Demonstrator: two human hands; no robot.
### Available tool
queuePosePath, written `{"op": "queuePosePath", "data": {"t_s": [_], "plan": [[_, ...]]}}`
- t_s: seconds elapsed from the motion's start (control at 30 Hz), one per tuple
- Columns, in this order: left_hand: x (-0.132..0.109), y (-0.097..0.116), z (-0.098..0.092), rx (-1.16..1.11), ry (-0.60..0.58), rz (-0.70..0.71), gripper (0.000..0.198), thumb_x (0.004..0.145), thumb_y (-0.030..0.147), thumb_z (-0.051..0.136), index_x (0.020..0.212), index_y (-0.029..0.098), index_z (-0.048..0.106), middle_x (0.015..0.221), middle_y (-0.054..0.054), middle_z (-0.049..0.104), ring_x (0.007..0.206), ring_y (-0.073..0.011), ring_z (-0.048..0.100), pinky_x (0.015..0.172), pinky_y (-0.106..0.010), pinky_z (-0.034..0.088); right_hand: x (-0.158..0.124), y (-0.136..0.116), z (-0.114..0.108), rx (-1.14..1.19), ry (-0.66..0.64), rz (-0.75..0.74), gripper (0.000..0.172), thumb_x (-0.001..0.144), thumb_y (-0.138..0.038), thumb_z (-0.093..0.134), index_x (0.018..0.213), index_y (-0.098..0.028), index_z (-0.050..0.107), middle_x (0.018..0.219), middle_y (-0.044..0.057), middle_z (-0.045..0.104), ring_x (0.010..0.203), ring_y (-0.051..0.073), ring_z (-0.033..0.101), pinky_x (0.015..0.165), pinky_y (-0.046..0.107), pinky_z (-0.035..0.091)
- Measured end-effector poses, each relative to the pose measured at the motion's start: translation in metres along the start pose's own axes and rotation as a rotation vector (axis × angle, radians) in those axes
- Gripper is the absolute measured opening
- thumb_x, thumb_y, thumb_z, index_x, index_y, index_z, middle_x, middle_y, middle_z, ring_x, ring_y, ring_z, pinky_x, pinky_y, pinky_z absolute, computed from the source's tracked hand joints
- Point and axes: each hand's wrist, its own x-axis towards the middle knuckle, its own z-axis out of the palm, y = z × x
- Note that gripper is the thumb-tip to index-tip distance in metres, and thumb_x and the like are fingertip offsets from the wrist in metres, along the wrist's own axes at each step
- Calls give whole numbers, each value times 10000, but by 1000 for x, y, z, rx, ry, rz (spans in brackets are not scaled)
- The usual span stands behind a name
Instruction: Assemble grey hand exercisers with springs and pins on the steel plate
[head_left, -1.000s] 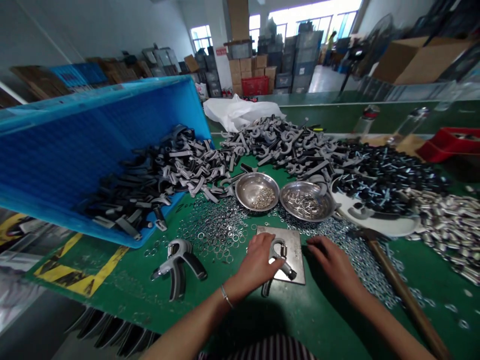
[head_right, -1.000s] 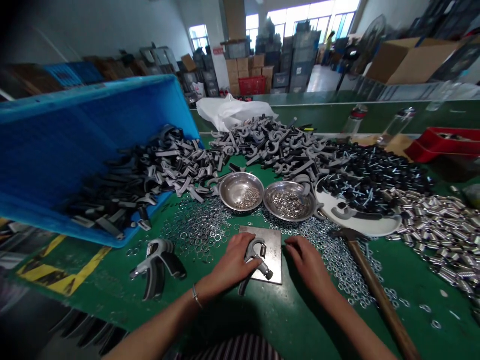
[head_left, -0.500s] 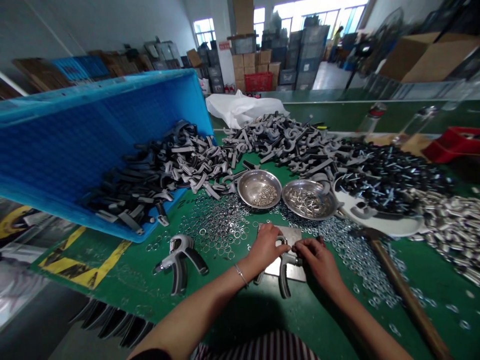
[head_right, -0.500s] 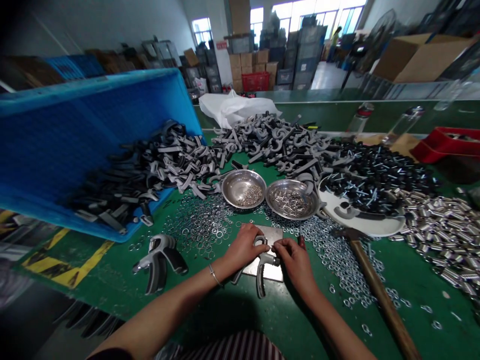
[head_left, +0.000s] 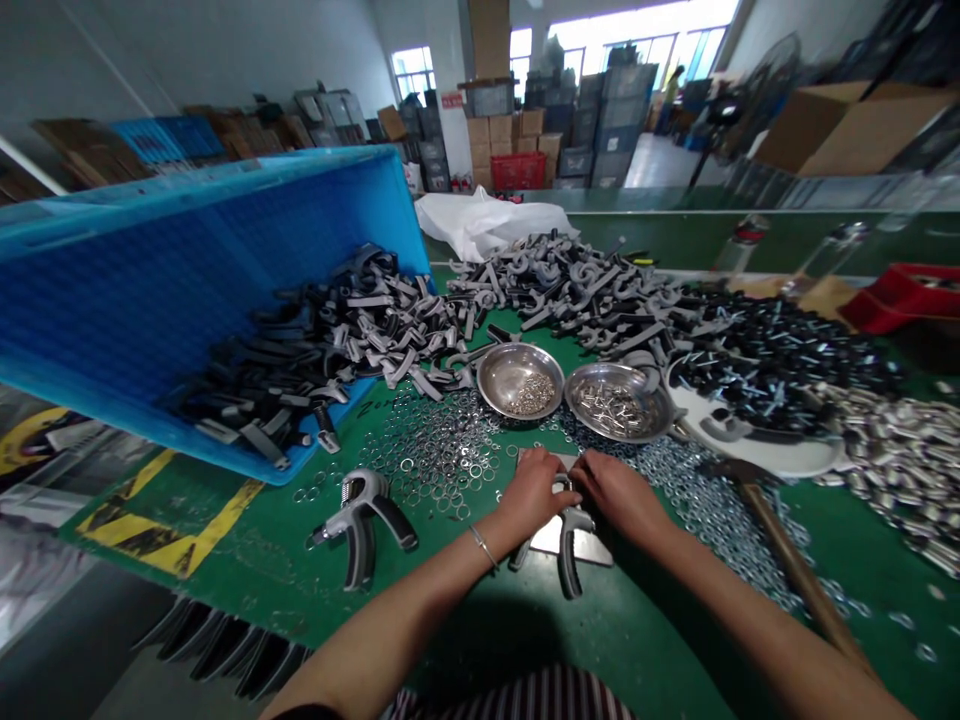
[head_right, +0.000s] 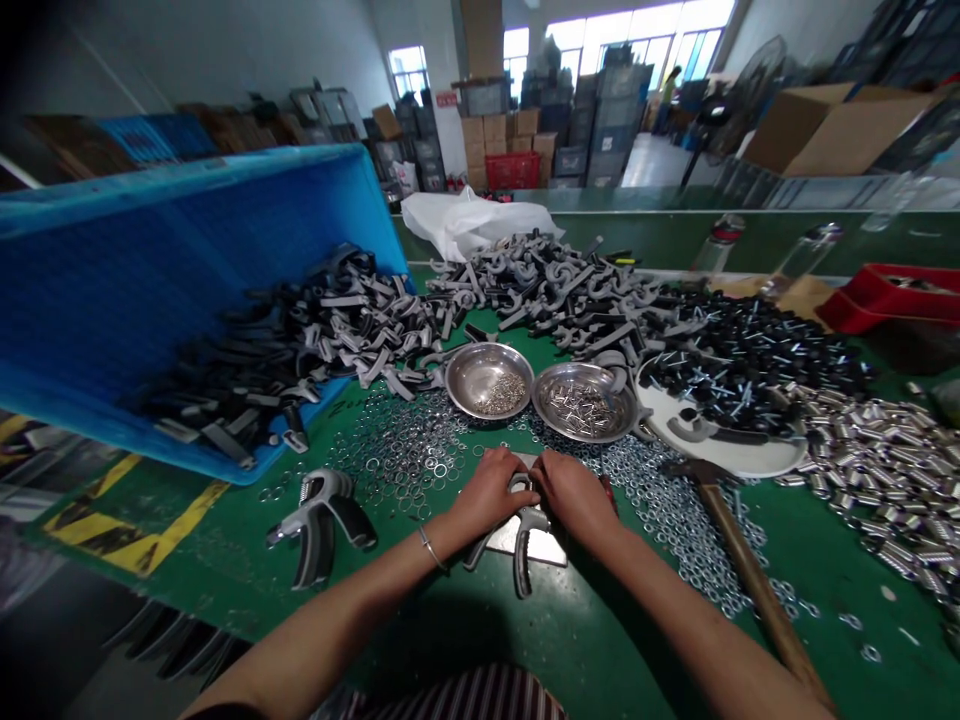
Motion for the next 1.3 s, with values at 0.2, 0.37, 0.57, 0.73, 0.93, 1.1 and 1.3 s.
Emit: {"op": "queuePosePath", "data": {"t_s": [0.2, 0.37, 0.57, 0.73, 0.93, 1.1, 1.3], "plan": [[-2, 5, -2, -42, -14, -31, 269, 772, 332, 776, 966, 188, 658, 1017, -65, 553, 1068, -270, 503, 975, -400, 413, 7, -6, -5, -160, -60, -16, 204, 1005, -293, 457, 897, -180, 588, 907, 94, 705, 826, 222, 662, 680, 281, 377], [-6, 12, 3, -21, 30, -66, 193, 792, 254, 694, 957, 175, 632, 1045, -80, 550, 1083, -268, 492, 1009, -398, 399, 7, -10, -6, -244, -86, -40, 204, 1005, -266, 459, 893, -171, 600, 904, 111, 717, 848, 231, 681, 712, 283, 422], [-7, 16, 12, 34, 33, -91, 212, 791, 271, 651, 956, 171, 565, 1056, -100, 542, 1066, -287, 489, 991, -429, 407, 4, -21, -2, -328, -80, -132, 174, 951, -116, 462, 907, -149, 627, 940, 148, 707, 926, 274, 664, 787, 334, 466], [-12, 9, 15, -52, 119, -74, 294, 786, 251, 681, 1018, 180, 515, 1071, -77, 529, 1093, -255, 483, 1029, -410, 384, -12, 11, -19, -324, -18, -150, 211, 960, -232, 498, 1125, -154, 604, 1104, 146, 694, 1029, 266, 651, 862, 345, 497], [-19, 3, 14, -24, 192, -132, 323, 796, 370, 722, 983, 174, 544, 1060, -74, 513, 1069, -262, 485, 983, -427, 400, -99, 108, -56, -648, 163, 247, 336, 961, -426, 419, 1066, -152, 583, 931, 238, 646, 872, 380, 634, 702, 458, 488], [-14, 9, 10, -29, 151, -115, 242, 803, 286, 693, 964, 164, 559, 1039, -82, 515, 1055, -256, 500, 981, -412, 411, -134, 143, -57, -716, 113, 247, 137, 884, -334, 502, 872, -215, 570, 843, 230, 623, 785, 369, 616, 733, 485, 456], [-13, 17, 5, -14, 98, -141, 225, 808, 269, 677, 953, 133, 572, 1045, -109, 525, 1065, -265, 495, 1011, -415, 404, -140, 168, -58, -607, 217, 324, 299, 895, -495, 406, 777, -248, 524, 756, 207, 576, 680, 365, 597, 651, 491, 447]]}}
